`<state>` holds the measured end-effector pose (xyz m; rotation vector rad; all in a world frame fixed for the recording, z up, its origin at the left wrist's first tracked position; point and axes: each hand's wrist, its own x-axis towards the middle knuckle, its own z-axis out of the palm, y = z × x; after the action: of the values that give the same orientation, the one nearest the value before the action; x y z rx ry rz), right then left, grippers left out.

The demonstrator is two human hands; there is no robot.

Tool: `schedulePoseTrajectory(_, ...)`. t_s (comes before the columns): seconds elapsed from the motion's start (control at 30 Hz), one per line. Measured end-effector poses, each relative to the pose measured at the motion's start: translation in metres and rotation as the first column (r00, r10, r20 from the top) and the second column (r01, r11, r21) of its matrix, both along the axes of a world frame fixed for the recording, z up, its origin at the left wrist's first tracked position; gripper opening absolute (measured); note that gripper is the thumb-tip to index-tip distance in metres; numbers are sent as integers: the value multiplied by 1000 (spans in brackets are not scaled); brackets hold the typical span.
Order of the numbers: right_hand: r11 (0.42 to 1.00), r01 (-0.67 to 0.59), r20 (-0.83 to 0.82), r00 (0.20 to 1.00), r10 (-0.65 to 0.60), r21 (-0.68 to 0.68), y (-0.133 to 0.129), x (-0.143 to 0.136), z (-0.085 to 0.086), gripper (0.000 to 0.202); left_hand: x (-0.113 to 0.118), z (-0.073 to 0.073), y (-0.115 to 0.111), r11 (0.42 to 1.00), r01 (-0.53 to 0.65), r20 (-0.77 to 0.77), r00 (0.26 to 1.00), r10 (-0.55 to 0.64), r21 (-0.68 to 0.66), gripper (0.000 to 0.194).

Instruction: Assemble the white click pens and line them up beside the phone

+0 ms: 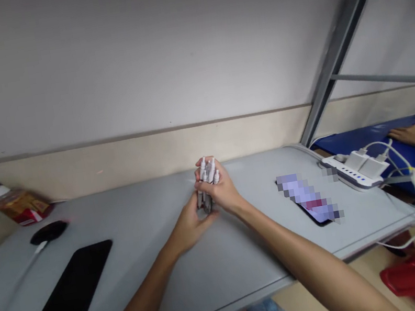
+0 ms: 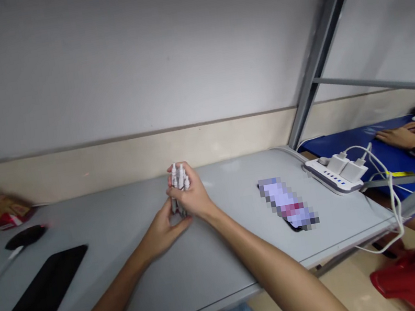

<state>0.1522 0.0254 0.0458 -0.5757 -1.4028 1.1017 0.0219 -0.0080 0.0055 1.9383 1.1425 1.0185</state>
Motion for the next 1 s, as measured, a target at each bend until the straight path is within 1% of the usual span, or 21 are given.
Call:
schedulePoseTrajectory(0.03,999,22,32,999,-23,25,-2,-2,-4,41,1,-2,1,1000,3,49,999,-2,-24,54)
schedulePoseTrajectory(0.07,998,44,77,996,-47,44,-4,-3,-9,41,2,-4,2,999,11,91,996,-7,-43,53)
schedulePoseTrajectory(0.17,991,81,225,969,-104,108,-11,-5,-21,43,6,-4,4,994,48,166,986,-32,-94,41)
schedulePoseTrajectory(0.2,986,98,249,960,-128,132,-13,-5,-23,44,7,-3,4,993,61,172,984,-42,-105,38)
schedulePoseTrajectory(0.23,985,100,260,956,-134,138,-14,-5,-24,51,8,-1,3,992,68,176,983,-48,-110,36)
schedulePoseTrajectory(0.33,990,85,243,964,-109,109,-16,-7,-26,74,10,3,2,993,73,176,983,-55,-96,40)
schedulePoseTrajectory(0.4,994,63,214,974,-81,88,-16,-7,-25,80,10,4,2,993,80,178,982,-63,-85,41)
schedulePoseTrajectory(0.57,997,22,178,983,-36,76,-16,-6,-23,78,10,1,5,996,79,196,978,-72,-29,48)
schedulePoseTrajectory(0.67,998,22,198,980,-32,51,-17,-5,-22,77,10,2,6,998,64,188,980,-60,-18,46)
schedulePoseTrajectory(0.77,998,-10,169,986,0,58,-18,-3,-19,76,8,3,7,994,89,149,986,-79,-57,41)
schedulePoseTrajectory(0.83,998,-39,129,991,32,54,-18,-2,-17,76,5,0,7,993,86,136,988,-74,-81,40)
schedulePoseTrajectory(1.0,997,-62,41,997,64,-41,-20,0,-12,78,0,-11,6,990,4,106,994,11,-142,38)
